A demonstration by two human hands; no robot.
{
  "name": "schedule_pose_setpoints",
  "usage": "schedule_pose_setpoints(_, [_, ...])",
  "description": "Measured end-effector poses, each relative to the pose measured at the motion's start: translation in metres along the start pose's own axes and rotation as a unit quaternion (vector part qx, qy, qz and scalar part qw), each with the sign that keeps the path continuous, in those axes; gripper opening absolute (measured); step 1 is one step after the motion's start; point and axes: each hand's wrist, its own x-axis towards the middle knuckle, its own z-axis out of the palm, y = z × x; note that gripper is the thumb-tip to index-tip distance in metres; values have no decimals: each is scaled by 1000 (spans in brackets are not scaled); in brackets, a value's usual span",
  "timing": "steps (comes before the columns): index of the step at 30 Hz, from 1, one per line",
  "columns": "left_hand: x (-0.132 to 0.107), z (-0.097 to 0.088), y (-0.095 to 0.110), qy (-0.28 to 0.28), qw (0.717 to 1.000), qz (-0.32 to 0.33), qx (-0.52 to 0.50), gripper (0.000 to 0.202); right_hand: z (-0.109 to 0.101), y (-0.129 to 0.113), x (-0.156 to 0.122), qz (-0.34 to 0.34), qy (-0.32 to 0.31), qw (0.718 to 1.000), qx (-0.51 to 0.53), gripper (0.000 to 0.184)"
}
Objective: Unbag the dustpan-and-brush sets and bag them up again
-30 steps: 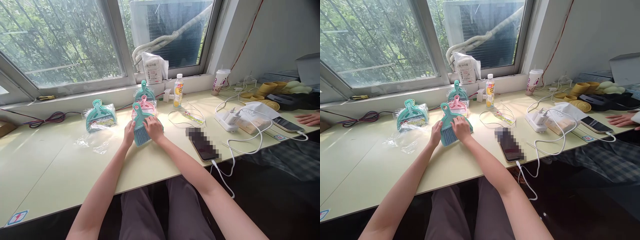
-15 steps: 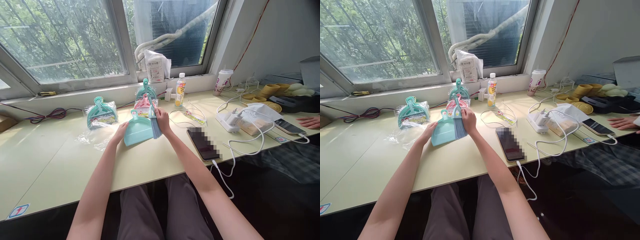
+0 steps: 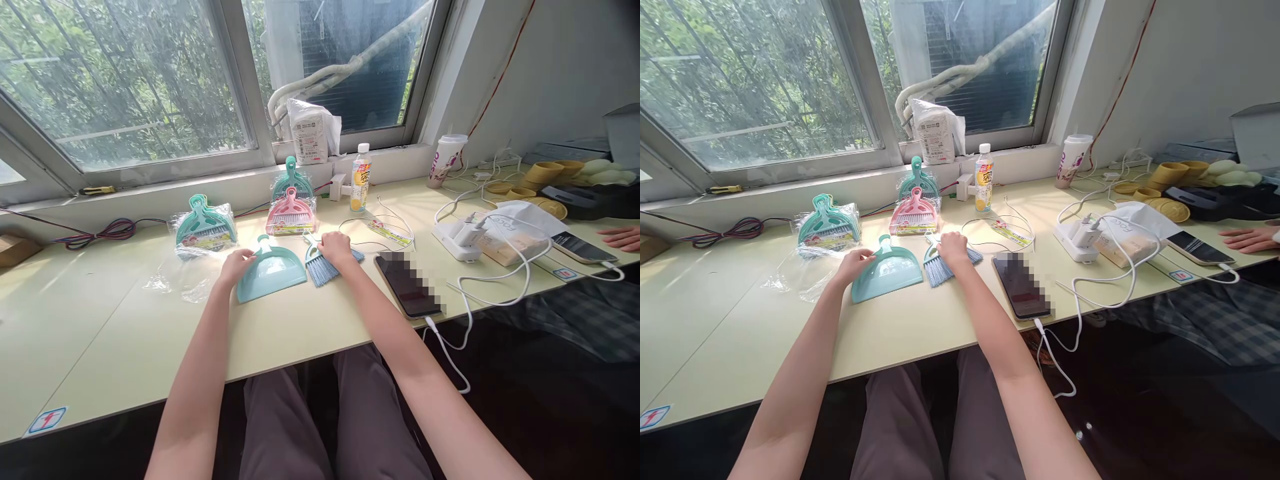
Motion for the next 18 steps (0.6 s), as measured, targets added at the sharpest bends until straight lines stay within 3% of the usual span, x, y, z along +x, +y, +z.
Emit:
schedule_pose_setpoints(11, [0,0,-2,11,1000,18,-15,40,0,-6,-2,16,15,999,-25,35])
schedule_pose_setpoints(18, [-4,-3,7,34,994,-23,97,29,-1,-7,0,36,-26,999,14,35])
